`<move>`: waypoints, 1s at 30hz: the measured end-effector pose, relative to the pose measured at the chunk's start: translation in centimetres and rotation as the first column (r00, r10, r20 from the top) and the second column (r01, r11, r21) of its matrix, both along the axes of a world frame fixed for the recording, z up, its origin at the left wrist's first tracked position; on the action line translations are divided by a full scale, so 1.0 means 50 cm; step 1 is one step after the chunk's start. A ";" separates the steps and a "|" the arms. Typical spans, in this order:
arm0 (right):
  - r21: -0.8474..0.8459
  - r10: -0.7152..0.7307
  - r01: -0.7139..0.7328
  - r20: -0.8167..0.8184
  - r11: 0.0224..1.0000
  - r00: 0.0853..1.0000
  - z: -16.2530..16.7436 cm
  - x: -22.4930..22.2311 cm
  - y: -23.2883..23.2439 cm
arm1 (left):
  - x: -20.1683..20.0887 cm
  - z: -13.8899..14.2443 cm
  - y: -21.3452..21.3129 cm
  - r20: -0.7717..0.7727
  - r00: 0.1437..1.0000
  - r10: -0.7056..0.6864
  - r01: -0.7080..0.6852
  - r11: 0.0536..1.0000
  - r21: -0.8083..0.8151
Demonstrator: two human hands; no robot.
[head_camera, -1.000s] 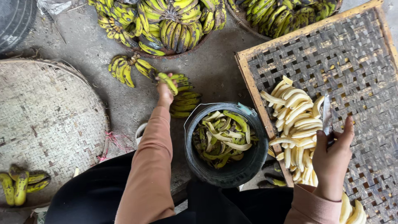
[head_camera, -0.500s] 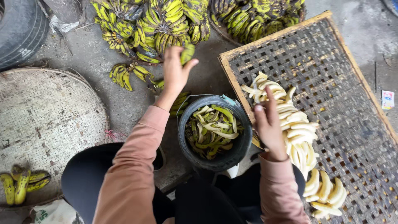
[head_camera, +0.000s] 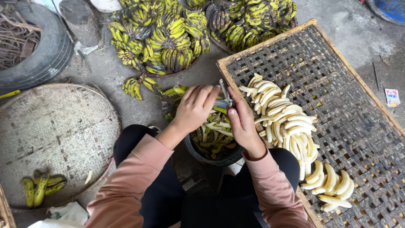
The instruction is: The person sits on the floor and peels green bananas with a small knife, one at a time. They drop the peels into a bucket between their legs and place the peeled bananas onto a woven bamboo tray beside them, repeating the cycle continuously.
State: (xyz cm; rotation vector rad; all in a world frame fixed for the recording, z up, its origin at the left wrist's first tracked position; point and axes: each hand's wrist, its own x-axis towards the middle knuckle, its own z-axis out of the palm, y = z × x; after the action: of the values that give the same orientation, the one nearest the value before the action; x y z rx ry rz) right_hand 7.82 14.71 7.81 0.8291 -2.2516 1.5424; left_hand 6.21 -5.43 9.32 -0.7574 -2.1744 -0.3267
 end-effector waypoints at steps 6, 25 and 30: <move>0.034 -0.119 0.116 0.116 0.993 0.986 0.001 0.017 0.000 | -0.010 -0.035 0.026 -0.009 0.999 -0.045 0.046 0.996 0.074; -0.333 0.318 0.309 0.943 0.891 0.099 -0.245 -0.079 0.026 | -0.168 -0.167 -0.037 0.020 0.747 -0.665 -0.350 -0.367 0.862; -0.339 0.107 0.127 0.593 0.932 0.798 -0.153 -0.086 0.020 | -0.096 -0.191 0.086 0.498 0.673 -0.546 -0.364 0.342 0.866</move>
State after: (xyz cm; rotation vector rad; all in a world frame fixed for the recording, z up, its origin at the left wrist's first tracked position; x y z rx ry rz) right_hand 3.51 15.72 0.16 0.2185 -2.2040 2.3900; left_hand 1.43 -1.13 -0.24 0.0266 -2.0053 -2.1417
